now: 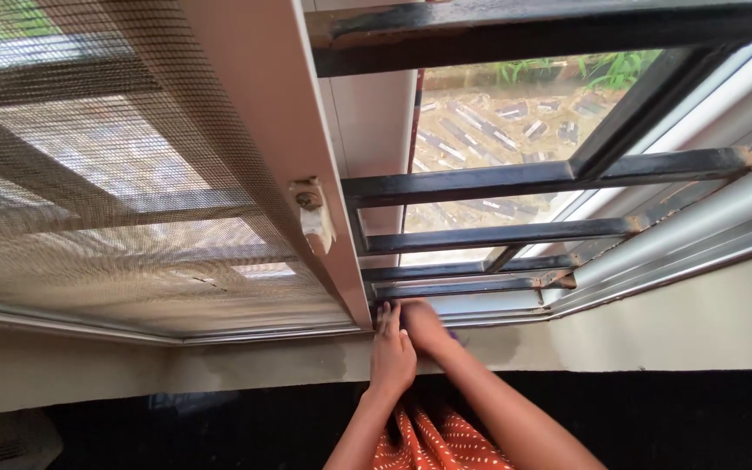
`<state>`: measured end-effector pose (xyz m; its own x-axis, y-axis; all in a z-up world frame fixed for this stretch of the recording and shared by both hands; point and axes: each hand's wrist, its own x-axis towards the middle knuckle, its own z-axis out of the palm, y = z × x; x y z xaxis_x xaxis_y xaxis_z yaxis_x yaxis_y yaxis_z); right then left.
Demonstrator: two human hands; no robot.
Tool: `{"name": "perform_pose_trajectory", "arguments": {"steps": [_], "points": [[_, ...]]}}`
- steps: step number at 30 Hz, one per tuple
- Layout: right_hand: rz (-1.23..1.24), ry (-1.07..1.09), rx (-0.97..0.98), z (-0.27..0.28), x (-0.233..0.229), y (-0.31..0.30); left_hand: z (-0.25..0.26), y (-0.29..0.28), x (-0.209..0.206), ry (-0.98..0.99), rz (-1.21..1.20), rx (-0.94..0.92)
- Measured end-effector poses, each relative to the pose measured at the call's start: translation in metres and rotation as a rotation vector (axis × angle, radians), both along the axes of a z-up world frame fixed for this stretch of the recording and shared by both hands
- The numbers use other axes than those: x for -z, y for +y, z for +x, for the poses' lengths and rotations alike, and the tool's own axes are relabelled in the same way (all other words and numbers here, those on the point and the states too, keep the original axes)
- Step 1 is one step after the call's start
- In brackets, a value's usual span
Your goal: Cleaning a window frame and track with a purple cloth.
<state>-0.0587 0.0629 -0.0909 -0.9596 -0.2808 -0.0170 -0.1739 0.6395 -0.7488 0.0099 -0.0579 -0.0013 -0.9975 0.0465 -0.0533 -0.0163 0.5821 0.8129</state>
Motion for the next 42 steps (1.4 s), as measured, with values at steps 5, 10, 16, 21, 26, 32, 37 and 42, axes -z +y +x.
{"name": "perform_pose_trajectory", "arguments": {"steps": [5,10,16,21,26,32,37,42], "points": [[-0.005,-0.091,0.023,-0.009,0.020,-0.015,-0.006,-0.002,-0.010,-0.070,-0.054,-0.023],[0.193,-0.073,-0.003,0.004,-0.026,0.060,-0.006,0.012,0.013,-0.120,-0.045,0.058],[0.495,-0.178,0.314,0.027,-0.059,0.171,-0.012,0.010,0.034,-0.246,-0.208,0.128],[0.447,-0.102,0.585,0.031,-0.041,0.131,-0.007,0.011,0.060,-0.072,-0.330,0.157],[0.315,-0.031,0.248,0.020,-0.049,0.038,-0.012,0.021,0.048,-0.130,-0.306,0.083],[0.343,-0.098,0.317,0.022,-0.052,0.089,-0.010,0.015,0.046,-0.076,-0.262,0.115],[0.672,-0.270,0.498,0.029,-0.061,0.179,-0.008,0.020,0.040,-0.102,-0.377,0.162],[0.920,-0.138,0.542,0.018,0.016,0.195,-0.006,0.027,0.040,-0.106,-0.402,0.134]]}}
